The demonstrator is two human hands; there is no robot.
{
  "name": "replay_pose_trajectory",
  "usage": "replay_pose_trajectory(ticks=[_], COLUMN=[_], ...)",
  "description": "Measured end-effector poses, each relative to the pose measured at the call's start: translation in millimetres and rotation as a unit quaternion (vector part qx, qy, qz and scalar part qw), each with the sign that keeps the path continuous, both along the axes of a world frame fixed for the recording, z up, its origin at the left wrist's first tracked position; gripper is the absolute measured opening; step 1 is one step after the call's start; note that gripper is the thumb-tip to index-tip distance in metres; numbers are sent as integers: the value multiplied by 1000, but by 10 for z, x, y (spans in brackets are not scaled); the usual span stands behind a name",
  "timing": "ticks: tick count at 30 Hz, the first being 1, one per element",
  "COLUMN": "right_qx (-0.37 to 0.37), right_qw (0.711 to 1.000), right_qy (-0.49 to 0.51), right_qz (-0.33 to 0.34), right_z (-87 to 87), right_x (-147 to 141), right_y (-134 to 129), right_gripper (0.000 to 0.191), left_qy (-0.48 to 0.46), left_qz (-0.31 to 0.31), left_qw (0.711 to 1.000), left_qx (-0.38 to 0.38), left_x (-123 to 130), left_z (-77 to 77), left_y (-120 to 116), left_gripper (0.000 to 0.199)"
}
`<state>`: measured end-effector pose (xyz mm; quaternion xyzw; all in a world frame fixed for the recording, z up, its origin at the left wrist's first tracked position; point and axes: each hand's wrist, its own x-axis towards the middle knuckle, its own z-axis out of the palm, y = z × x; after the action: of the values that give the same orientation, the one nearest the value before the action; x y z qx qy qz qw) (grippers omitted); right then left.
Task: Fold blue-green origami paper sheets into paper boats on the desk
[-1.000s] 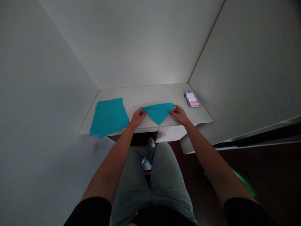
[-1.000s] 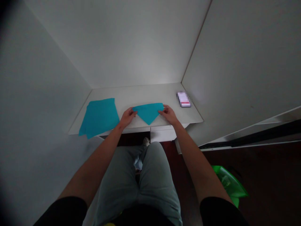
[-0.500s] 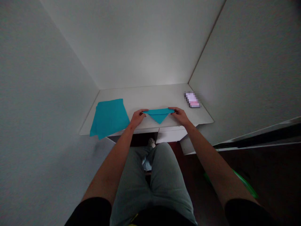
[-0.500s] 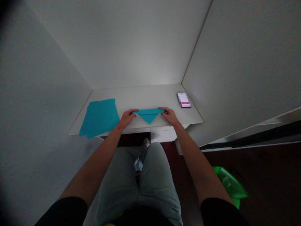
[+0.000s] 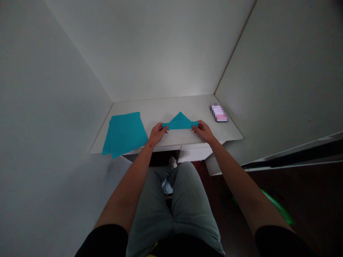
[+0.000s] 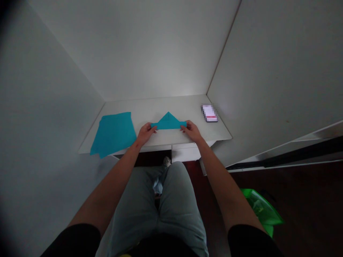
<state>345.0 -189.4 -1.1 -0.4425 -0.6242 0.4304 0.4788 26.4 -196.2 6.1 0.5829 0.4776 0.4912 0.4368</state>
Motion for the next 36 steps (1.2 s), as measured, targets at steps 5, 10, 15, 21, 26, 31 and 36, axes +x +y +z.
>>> replay_pose_trajectory(ticks=[5,10,15,21,26,31,36], right_qx=[10,19,16,-5,-2,2,6], right_qw=[1000,1000,999,999,999,999,999], right_qy=[26,2,-15,-24,-14,-14,-26], right_qz=[1,-23,-34,-39,-43,-43,-41], right_z=[-2,-21,-10,11,26,62,83], right_x=[-14,12,33,27,-1,-18,-33], right_y=[12,31,-3,-35,-39,-60,-77], right_gripper=[49,40,47,51,48,48,51], left_qy=[-25,-14,58,73,61,50,43], left_qz=[-5,0,7,16,22,19,27], left_qw=[1000,1000,998,997,998,999,999], left_qx=[-14,0,-4,-4,-1,6,11], left_x=[19,4,-29,-36,-31,-23,6], left_z=[4,13,27,53,50,43,49], left_y=[-1,-16,-55,-60,-69,-70,-78], left_gripper=[36,35,43,41,37,36,40])
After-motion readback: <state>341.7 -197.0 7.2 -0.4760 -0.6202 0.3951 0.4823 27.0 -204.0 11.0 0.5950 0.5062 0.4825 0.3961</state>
